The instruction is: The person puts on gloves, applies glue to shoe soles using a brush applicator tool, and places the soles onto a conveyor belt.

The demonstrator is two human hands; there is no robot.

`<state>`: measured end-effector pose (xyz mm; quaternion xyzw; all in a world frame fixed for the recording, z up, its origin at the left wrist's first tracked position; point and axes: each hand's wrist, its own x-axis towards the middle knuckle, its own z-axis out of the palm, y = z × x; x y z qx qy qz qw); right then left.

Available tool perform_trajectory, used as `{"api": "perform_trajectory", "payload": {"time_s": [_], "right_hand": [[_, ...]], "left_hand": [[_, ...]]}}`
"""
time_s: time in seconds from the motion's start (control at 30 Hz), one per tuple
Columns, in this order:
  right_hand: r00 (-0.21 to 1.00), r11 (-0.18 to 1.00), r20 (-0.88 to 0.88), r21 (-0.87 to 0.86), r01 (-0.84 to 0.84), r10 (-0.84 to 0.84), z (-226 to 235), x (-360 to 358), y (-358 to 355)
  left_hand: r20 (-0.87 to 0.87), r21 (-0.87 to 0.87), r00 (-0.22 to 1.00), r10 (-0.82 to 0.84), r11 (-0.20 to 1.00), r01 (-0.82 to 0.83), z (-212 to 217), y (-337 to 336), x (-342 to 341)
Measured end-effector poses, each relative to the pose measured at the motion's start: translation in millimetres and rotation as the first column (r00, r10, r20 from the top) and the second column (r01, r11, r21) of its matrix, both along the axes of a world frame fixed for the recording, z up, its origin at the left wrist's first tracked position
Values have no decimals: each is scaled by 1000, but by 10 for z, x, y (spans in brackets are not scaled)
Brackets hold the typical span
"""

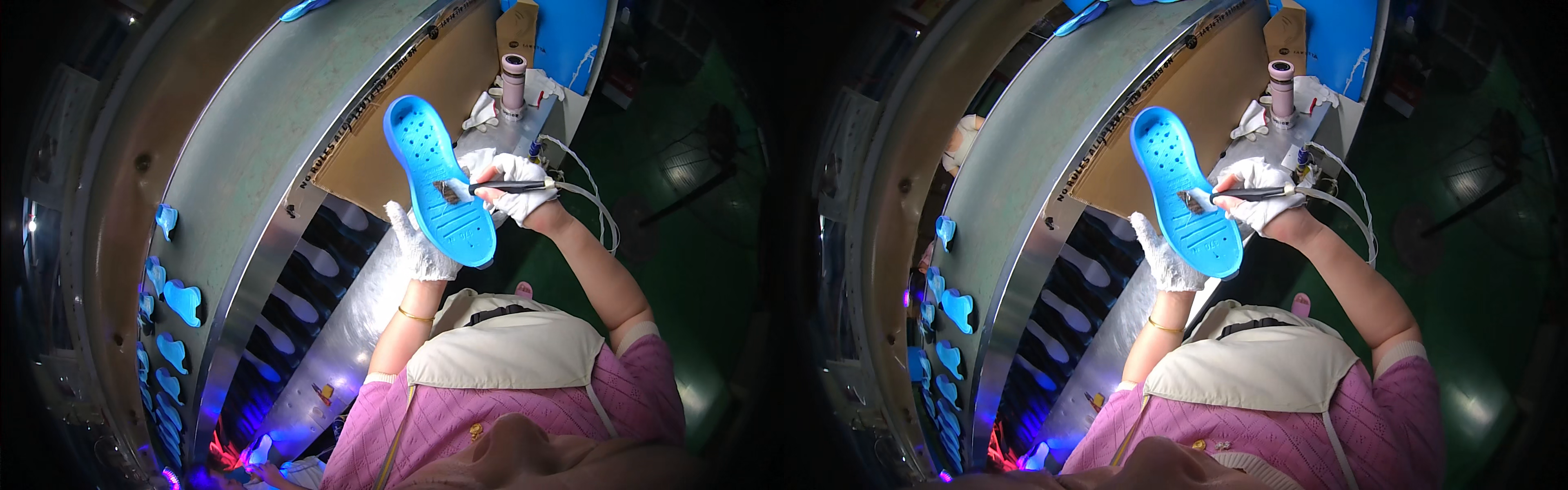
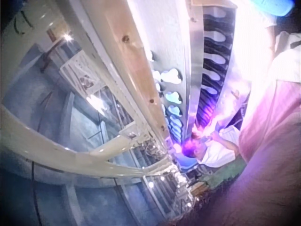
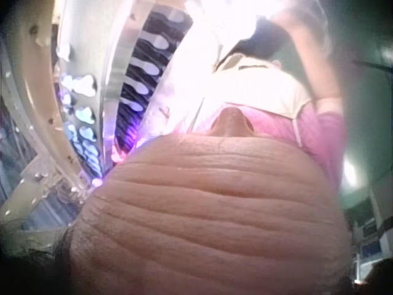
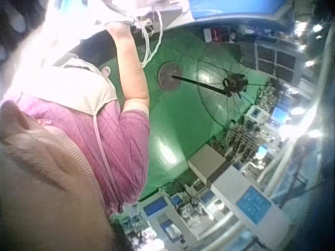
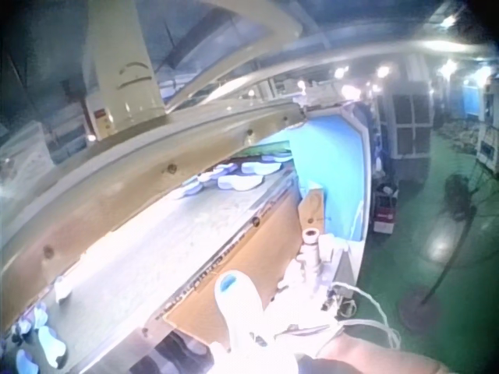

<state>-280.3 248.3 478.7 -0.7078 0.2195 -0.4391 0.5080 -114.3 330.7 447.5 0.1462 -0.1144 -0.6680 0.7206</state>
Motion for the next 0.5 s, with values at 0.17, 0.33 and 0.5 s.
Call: {"api": "perform_trajectory", "payload": {"time_s": [0.17, 0.33, 0.5], "right_hand": [[993, 922, -113, -386, -22, -24, -73, 140, 341], [994, 959, 82, 268, -88, 68, -10, 68, 375], [998, 954, -58, -299, -10, -8, -162, 158, 519]], "left_hand": [[158, -40, 987, -10, 999, 16, -9, -207, 87], [96, -78, 994, 58, 996, -51, 69, -179, 140], [153, -132, 988, 28, 991, -8, 94, -217, 185]]}}
